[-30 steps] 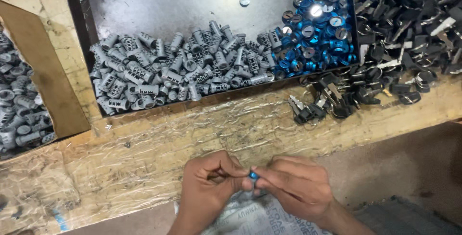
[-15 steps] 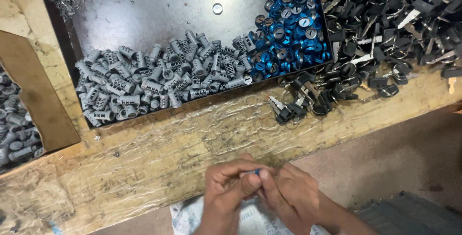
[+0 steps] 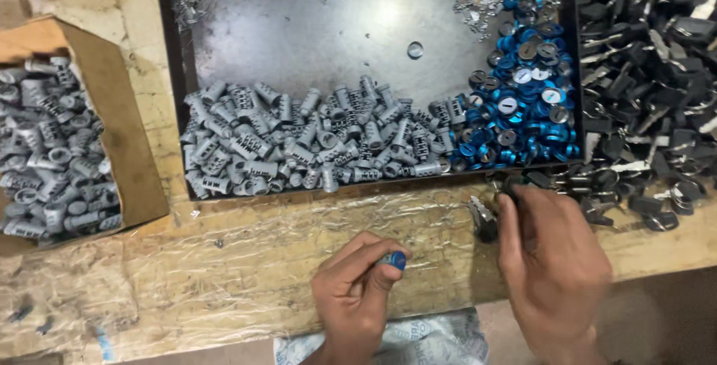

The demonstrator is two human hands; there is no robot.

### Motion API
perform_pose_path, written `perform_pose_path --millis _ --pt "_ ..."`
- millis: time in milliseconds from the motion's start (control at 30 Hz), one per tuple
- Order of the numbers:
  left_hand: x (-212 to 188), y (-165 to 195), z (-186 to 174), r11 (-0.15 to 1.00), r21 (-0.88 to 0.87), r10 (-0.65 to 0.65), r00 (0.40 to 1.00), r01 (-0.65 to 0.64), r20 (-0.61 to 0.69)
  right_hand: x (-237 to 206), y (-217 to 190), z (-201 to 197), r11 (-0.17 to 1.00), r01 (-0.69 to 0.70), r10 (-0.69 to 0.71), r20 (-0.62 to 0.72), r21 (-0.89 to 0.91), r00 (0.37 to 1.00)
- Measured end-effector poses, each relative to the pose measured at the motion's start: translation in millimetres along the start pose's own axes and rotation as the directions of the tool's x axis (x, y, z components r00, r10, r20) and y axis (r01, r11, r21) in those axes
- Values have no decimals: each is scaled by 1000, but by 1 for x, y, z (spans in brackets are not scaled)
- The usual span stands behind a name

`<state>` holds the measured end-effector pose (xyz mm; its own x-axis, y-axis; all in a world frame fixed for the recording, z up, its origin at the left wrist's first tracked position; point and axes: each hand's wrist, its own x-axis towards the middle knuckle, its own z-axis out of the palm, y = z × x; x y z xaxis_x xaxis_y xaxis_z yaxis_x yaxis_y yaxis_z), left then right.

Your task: The person assembles lock plug components at a workbench. They pick small pins and springs from a tray, insert them by hand into a lock plug body held in the other hand, and place finished plugs into a box alongside other plugs and keys.

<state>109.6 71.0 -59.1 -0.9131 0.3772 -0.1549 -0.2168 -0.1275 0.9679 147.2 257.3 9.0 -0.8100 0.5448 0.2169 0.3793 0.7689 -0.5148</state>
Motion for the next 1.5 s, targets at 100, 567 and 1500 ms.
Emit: perform_pose_path --millis 100,567,1500 --pt "2 1 1 988 -118 -92 995 95 33 -25 22 7 751 -458 452 136 476 882" --pt "-9 21 -22 985 -172 -5 990 29 141 -70 -27 22 685 -312 342 87 658 936" --pt "40 33 -34 915 270 -352 920 300 171 1 -22 36 992 -77 35 364 101 931"
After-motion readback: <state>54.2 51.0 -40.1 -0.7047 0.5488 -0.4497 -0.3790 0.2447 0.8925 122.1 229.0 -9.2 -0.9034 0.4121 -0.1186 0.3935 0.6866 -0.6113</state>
